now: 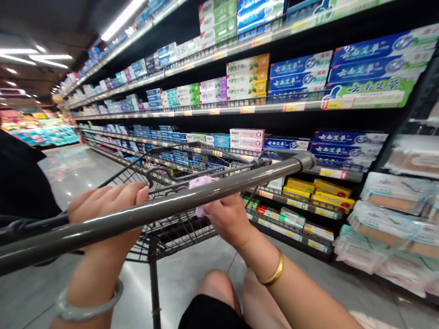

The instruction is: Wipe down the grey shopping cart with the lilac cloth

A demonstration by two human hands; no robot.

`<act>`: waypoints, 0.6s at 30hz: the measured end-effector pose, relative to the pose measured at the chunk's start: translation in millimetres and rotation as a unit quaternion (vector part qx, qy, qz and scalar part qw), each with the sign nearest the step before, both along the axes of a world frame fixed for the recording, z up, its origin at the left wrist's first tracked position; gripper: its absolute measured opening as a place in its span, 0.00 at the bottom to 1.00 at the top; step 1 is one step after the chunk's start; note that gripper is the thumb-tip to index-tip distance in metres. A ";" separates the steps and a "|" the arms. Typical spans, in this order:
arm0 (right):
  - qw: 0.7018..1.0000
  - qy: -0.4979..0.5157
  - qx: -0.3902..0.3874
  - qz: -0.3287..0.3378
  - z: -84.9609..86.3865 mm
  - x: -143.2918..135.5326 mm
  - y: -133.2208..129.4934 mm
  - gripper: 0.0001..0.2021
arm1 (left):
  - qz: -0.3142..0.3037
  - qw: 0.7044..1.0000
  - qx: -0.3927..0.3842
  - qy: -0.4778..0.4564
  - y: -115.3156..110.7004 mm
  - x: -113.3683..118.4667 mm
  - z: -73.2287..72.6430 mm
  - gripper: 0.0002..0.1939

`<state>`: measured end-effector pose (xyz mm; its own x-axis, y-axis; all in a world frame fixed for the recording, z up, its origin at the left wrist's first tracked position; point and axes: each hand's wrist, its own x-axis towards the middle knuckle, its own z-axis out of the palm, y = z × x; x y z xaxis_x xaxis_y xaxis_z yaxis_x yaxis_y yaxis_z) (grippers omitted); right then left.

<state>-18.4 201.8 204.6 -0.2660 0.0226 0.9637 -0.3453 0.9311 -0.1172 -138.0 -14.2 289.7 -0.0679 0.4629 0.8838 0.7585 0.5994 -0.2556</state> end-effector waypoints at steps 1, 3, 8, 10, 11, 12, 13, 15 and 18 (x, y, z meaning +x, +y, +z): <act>1.000 0.005 0.020 -0.015 -1.2 3.2 3.8 0.10 | -0.004 1.000 0.007 0.002 0.9 -1.1 -0.2 0.09; 0.997 0.022 0.045 -0.054 -4.4 9.7 10.3 0.12 | -0.013 1.000 0.014 0.010 0.9 -4.0 -0.1 0.09; 0.992 0.086 0.037 -0.083 8.7 23.9 16.8 0.20 | -0.046 0.997 0.025 0.059 -9.1 -15.8 -0.5 0.06; 0.993 0.090 0.044 -0.064 14.8 25.9 15.5 0.21 | -0.051 0.996 0.030 0.063 -14.7 -20.0 -2.3 0.05; 0.994 0.082 0.051 -0.053 15.4 26.2 14.1 0.20 | -0.051 0.997 0.031 0.058 -17.6 -21.7 -3.4 0.05; 0.995 0.072 0.060 -0.042 14.4 26.3 12.3 0.19 | -0.051 0.997 0.033 0.053 -20.8 -23.0 -4.4 0.05; 0.995 0.062 0.069 -0.032 12.5 26.4 10.1 0.18 | -0.052 0.996 0.040 0.053 -24.2 -24.2 -5.1 0.05; 0.996 0.054 0.068 -0.022 9.6 27.9 4.9 0.19 | -0.058 0.995 0.048 0.060 -32.4 -26.9 -5.4 0.04; 0.996 0.075 0.044 -0.025 15.4 32.4 -3.6 0.16 | -0.060 0.995 0.046 0.065 -45.2 -30.1 -4.7 0.05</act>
